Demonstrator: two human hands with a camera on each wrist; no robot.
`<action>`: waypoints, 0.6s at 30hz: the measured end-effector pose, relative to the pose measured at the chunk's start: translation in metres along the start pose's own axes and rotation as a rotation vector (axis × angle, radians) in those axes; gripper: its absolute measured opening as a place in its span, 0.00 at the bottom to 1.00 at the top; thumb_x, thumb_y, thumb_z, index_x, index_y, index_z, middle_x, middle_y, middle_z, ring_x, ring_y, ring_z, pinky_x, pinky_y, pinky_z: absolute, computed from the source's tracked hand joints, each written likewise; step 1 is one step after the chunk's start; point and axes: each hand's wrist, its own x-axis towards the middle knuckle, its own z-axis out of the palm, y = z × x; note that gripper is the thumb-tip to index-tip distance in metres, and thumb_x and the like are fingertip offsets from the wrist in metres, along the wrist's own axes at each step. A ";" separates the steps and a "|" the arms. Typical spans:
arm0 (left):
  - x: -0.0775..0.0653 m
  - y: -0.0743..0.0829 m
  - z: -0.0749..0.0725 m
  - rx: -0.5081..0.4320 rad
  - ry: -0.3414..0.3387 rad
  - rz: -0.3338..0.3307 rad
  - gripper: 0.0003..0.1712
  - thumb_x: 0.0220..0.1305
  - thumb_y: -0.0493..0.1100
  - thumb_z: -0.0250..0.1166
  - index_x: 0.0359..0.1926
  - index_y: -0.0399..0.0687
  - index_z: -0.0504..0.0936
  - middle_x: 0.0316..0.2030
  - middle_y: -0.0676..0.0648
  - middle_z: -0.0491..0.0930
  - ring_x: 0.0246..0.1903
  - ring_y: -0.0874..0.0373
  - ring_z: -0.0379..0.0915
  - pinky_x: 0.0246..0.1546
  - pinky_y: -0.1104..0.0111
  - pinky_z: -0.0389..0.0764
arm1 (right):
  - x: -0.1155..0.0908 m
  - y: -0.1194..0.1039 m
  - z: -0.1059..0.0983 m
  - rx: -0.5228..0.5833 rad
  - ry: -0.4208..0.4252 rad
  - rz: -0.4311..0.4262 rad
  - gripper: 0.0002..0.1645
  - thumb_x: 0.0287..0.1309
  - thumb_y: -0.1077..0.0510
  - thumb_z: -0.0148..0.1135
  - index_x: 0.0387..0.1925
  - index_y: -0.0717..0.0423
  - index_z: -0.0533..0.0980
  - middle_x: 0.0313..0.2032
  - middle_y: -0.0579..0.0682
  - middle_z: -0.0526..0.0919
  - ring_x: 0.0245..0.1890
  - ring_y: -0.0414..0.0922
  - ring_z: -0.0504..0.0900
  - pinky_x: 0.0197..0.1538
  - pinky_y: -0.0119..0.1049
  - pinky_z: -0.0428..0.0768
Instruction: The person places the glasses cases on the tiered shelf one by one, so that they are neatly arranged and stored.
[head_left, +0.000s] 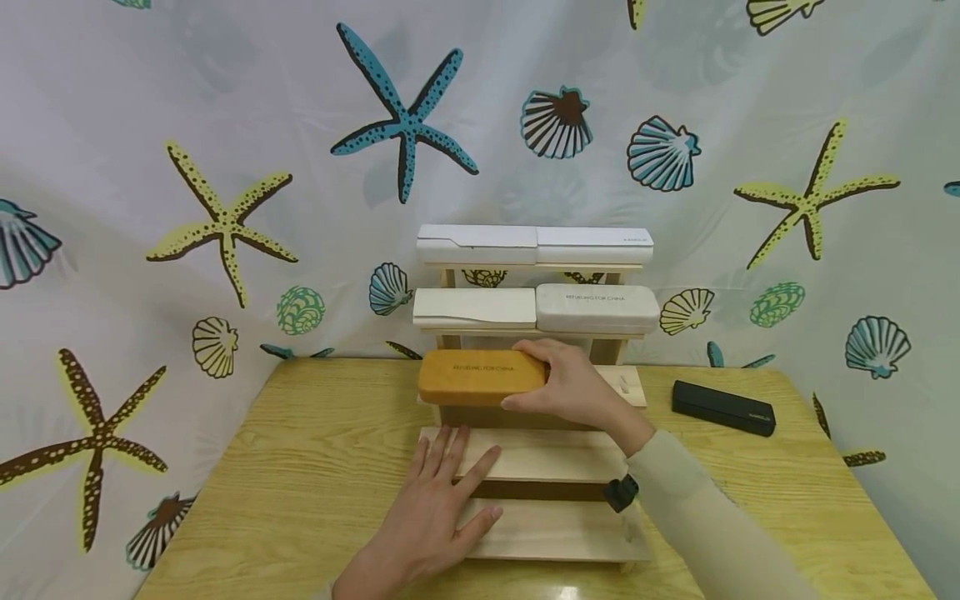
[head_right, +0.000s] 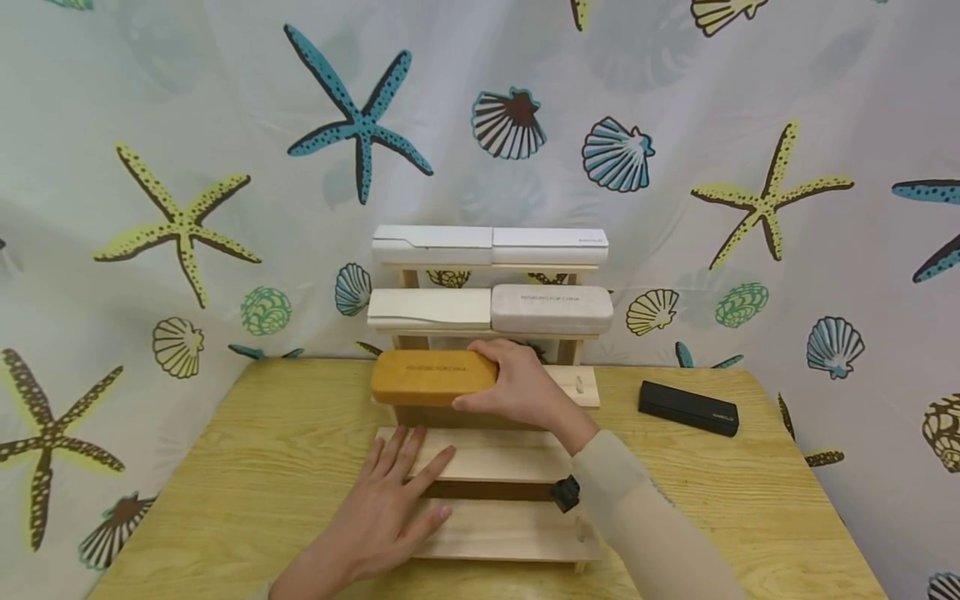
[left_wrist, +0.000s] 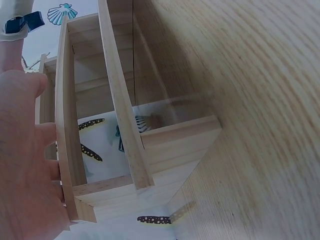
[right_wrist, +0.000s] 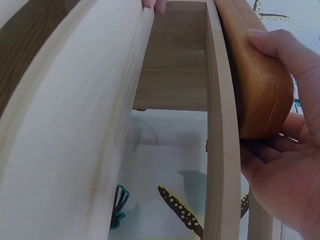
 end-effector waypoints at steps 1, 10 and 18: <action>0.000 0.000 0.000 -0.002 -0.002 0.000 0.39 0.78 0.68 0.51 0.82 0.61 0.62 0.81 0.30 0.53 0.82 0.30 0.44 0.78 0.32 0.49 | 0.000 0.000 0.000 0.000 0.000 0.000 0.50 0.49 0.41 0.83 0.71 0.53 0.75 0.66 0.51 0.80 0.46 0.46 0.80 0.52 0.43 0.80; 0.000 0.000 0.000 -0.010 -0.005 -0.005 0.39 0.78 0.69 0.51 0.83 0.61 0.61 0.82 0.31 0.51 0.82 0.31 0.43 0.79 0.33 0.48 | 0.005 0.000 0.001 -0.015 0.002 -0.012 0.50 0.49 0.41 0.83 0.71 0.54 0.75 0.66 0.52 0.80 0.47 0.46 0.80 0.54 0.44 0.81; 0.000 -0.001 0.000 -0.014 -0.010 -0.007 0.40 0.78 0.69 0.50 0.83 0.62 0.60 0.82 0.32 0.49 0.83 0.31 0.42 0.79 0.33 0.48 | 0.006 0.002 0.002 -0.041 0.004 -0.032 0.50 0.51 0.41 0.82 0.72 0.55 0.74 0.70 0.53 0.77 0.51 0.48 0.81 0.58 0.47 0.80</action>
